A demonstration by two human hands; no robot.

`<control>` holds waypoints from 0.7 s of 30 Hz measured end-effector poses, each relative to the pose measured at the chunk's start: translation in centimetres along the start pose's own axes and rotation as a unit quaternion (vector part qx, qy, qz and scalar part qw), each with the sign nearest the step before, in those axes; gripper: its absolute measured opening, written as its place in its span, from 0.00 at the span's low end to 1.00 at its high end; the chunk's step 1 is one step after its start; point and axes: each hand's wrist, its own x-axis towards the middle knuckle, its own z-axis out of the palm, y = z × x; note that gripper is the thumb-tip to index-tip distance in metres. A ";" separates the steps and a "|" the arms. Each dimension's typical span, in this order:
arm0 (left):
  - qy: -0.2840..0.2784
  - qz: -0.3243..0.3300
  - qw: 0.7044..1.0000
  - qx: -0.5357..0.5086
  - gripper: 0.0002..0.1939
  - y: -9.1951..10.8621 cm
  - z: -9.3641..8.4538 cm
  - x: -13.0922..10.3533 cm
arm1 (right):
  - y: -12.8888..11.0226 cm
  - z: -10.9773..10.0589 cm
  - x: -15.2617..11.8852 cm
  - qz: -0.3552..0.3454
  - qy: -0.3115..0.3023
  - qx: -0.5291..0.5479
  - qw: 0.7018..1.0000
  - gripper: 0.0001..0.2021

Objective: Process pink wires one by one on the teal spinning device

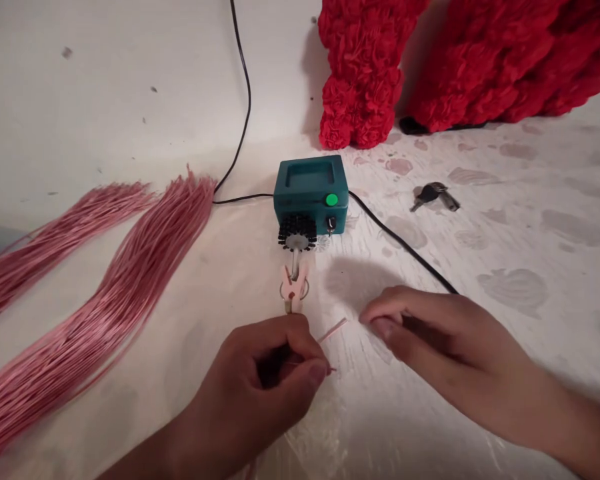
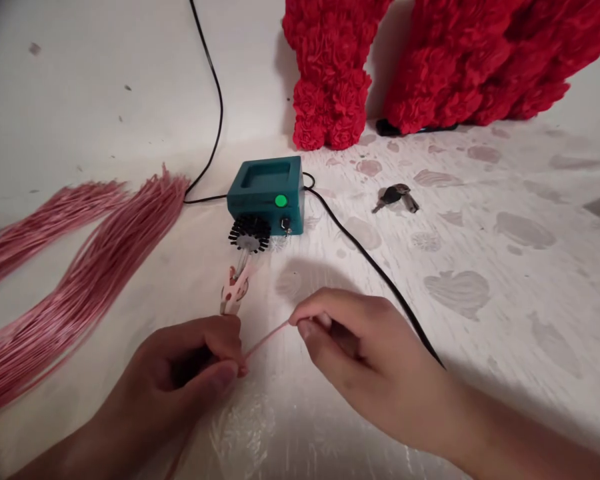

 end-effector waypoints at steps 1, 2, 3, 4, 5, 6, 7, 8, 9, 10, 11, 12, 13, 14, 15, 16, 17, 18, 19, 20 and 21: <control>0.001 -0.004 1.000 -0.006 0.09 -0.1 0.0 -0.1 | 0.0 0.1 -0.1 -0.012 0.004 -0.014 1.000 0.07; 0.000 -0.006 1.000 -0.010 0.08 -0.1 0.0 -0.1 | 0.0 0.2 -0.1 -0.026 0.011 -0.029 0.999 0.07; 0.000 -0.005 1.000 -0.012 0.08 -0.2 0.0 -0.2 | 0.0 0.2 -0.2 -0.042 0.016 -0.045 0.998 0.07; -0.001 -0.004 1.000 -0.012 0.07 -0.2 -0.1 -0.2 | 0.0 0.3 -0.2 -0.061 0.017 -0.058 0.996 0.07; -0.002 -0.004 1.000 -0.013 0.06 -0.2 -0.1 -0.2 | -0.1 0.3 -0.2 -0.077 0.014 -0.068 0.995 0.07; -0.002 -0.004 1.000 -0.012 0.06 -0.2 -0.1 -0.2 | -0.1 0.3 -0.2 -0.089 0.009 -0.075 0.993 0.07; -0.005 -0.003 1.000 -0.013 0.06 -0.2 -0.1 -0.2 | 0.0 0.3 -0.2 -0.096 0.005 -0.078 0.992 0.07; -0.007 -0.005 1.000 -0.014 0.06 -0.1 -0.1 -0.2 | 0.0 0.3 -0.2 -0.099 0.003 -0.079 0.992 0.06; -0.008 -0.004 1.000 -0.016 0.06 -0.1 -0.1 -0.1 | 0.0 0.3 -0.1 -0.100 0.002 -0.078 0.992 0.06; -0.008 -0.004 1.000 -0.016 0.06 0.0 0.0 -0.1 | 0.0 0.3 -0.1 -0.098 0.002 -0.077 0.992 0.07; -0.007 0.000 1.000 -0.015 0.07 0.0 0.0 -0.1 | 0.0 0.3 -0.1 -0.096 0.002 -0.075 0.993 0.07; -0.007 0.005 1.000 -0.014 0.07 0.1 0.0 0.0 | 0.1 0.3 -0.1 -0.097 0.002 -0.074 0.993 0.07; -0.009 0.009 1.000 -0.014 0.07 0.1 0.0 0.0 | 0.1 0.4 0.0 -0.100 0.004 -0.075 0.992 0.07; -0.013 0.013 1.000 -0.016 0.07 0.1 0.0 0.0 | 0.2 0.4 0.0 -0.107 0.007 -0.081 0.991 0.07; -0.020 0.016 0.999 -0.023 0.07 0.1 -0.1 0.0 | 0.2 0.5 0.0 -0.119 0.009 -0.091 0.989 0.08; -0.028 0.015 0.999 -0.035 0.07 0.0 -0.1 0.0 | 0.2 0.5 0.1 -0.133 0.007 -0.106 0.985 0.08; -0.034 0.015 0.998 -0.050 0.07 -0.1 -0.1 0.0 | 0.2 0.6 0.1 -0.146 -0.001 -0.125 0.981 0.10; -0.038 0.015 0.997 -0.064 0.08 -0.2 -0.2 0.0 | 0.2 0.7 0.1 -0.156 -0.015 -0.147 0.977 0.11; -0.038 0.018 0.996 -0.078 0.08 -0.3 -0.2 0.0 | 0.1 0.7 0.2 -0.162 -0.031 -0.167 0.972 0.11; -0.040 0.024 0.995 -0.091 0.09 -0.4 -0.2 -0.1 | 0.1 0.8 0.3 -0.166 -0.045 -0.184 0.968 0.10; -0.044 0.031 0.993 -0.104 0.10 -0.5 -0.3 -0.1 | 0.1 0.9 0.3 -0.169 -0.057 -0.198 0.964 0.08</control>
